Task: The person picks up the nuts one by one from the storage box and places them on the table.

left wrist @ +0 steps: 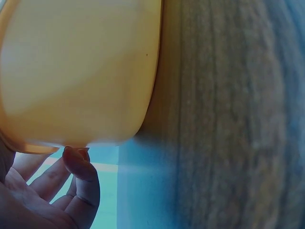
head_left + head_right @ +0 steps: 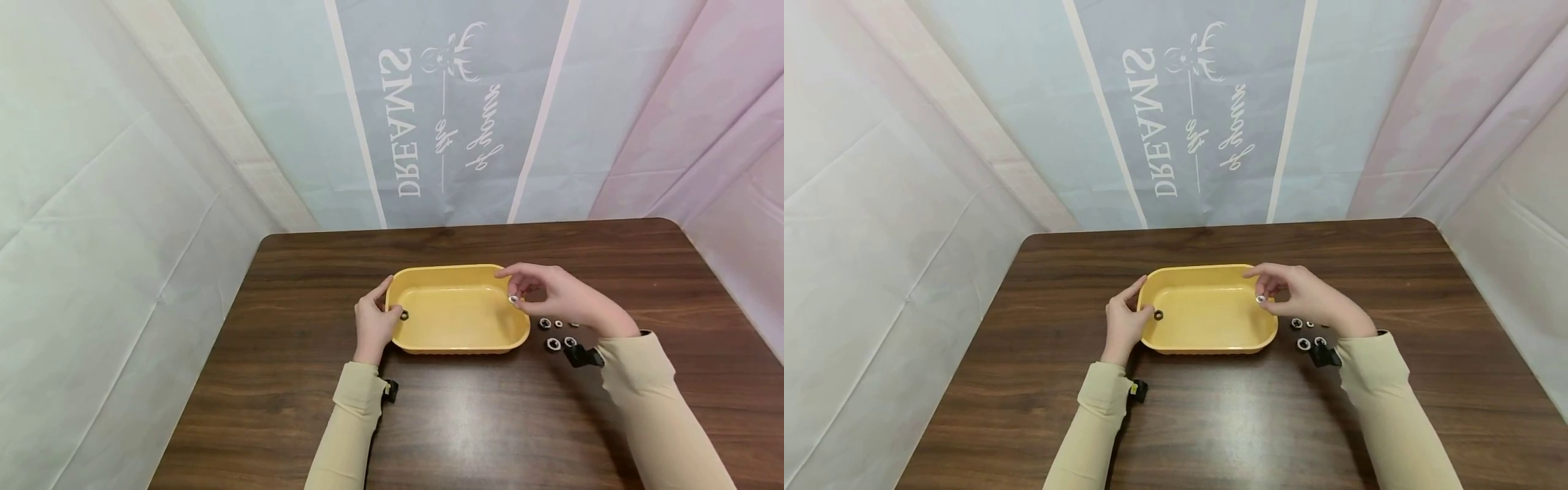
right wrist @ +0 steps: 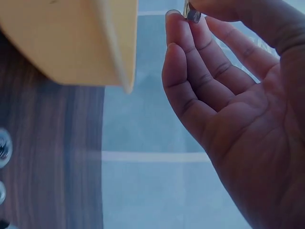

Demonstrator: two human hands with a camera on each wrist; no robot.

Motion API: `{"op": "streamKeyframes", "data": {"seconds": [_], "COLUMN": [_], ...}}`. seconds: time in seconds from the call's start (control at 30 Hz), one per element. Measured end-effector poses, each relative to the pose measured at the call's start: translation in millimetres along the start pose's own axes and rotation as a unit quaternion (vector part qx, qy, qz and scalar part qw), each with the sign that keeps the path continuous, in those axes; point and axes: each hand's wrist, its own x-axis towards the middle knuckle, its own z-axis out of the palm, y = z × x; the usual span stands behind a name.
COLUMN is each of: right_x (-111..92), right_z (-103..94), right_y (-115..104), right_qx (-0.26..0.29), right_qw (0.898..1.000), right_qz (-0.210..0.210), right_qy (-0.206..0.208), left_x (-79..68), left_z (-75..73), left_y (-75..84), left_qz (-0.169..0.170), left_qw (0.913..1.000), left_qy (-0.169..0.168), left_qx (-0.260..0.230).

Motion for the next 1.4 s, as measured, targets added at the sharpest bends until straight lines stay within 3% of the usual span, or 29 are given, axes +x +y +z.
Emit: {"op": "streamKeyframes", "data": {"seconds": [0.2, 0.53, 1.4], "right_x": [-16, -37, -107], "right_z": [-2.0, -2.5, 2.1], "right_y": [9, 18, 50], "right_qx": [-0.035, -0.057, -0.060], "right_qw": [0.999, 0.997, 0.993], "right_qz": [-0.024, -0.016, 0.050], "right_qy": [0.016, 0.041, 0.087], "left_x": [-0.2, 1.6, -2.0], "left_z": [-0.2, -0.3, -0.5], "left_y": [0.3, 0.6, -0.8], "left_qz": [0.002, 0.007, 0.016], "left_qw": [1.0000, 1.0000, 0.9999], "left_qy": [-0.005, 0.000, 0.000], "left_qx": [0.002, 0.006, 0.006]}}
